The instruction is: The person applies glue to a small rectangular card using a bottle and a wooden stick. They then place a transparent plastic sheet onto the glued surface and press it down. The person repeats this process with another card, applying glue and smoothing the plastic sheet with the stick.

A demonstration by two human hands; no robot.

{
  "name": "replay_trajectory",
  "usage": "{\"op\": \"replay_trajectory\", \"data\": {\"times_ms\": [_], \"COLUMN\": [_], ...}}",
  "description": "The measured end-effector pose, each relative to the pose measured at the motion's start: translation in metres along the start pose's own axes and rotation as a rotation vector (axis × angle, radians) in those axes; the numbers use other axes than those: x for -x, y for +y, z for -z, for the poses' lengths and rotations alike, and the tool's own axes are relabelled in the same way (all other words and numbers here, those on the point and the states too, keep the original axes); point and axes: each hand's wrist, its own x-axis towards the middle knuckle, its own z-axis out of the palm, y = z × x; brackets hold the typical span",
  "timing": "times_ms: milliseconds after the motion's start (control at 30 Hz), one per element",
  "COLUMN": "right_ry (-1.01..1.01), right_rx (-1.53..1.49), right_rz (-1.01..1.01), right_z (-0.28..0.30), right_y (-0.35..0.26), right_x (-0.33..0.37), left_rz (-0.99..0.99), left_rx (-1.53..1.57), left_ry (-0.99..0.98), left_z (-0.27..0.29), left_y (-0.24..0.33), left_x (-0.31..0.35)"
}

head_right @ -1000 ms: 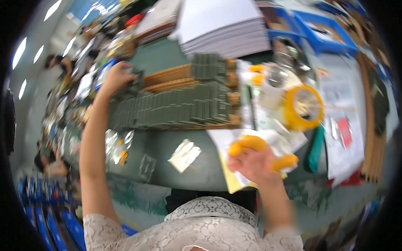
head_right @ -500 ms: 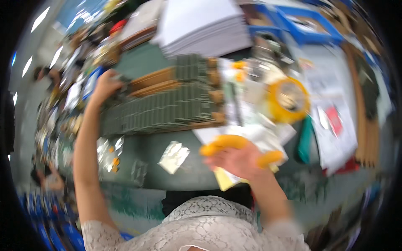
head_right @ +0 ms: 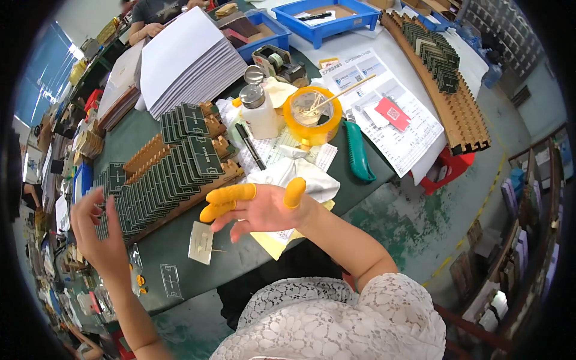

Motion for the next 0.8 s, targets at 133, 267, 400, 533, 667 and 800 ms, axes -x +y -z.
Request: {"op": "replay_trajectory", "data": {"times_ms": [133, 267, 400, 533, 667, 800], "right_ry": [0.069, 0.145, 0.184, 0.151, 0.128, 0.384], "right_rx": [-0.043, -0.009, 0.004, -0.002, 0.012, 0.14], "right_rz": [-0.036, -0.063, -0.073, -0.088, -0.078, -0.106], "right_z": [-0.007, -0.026, -0.042, -0.044, -0.049, -0.075], "right_y": [0.004, 0.013, 0.02, 0.027, 0.035, 0.045], "right_x": [-0.008, -0.022, -0.036, -0.043, -0.049, -0.071], "left_rz": [-0.099, -0.082, 0.0, 0.058, 0.105, 0.015], "left_rx": [0.129, 0.154, 0.175, 0.188, 0.286, 0.458], "left_ry": [0.062, 0.071, 0.077, 0.09, 0.073, -0.086], "left_z": [0.017, 0.038, 0.049, 0.054, 0.056, 0.039], "left_y": [0.021, 0.026, 0.021, 0.014, 0.02, 0.051], "left_x": [0.022, 0.037, 0.054, 0.067, 0.081, 0.089]}}
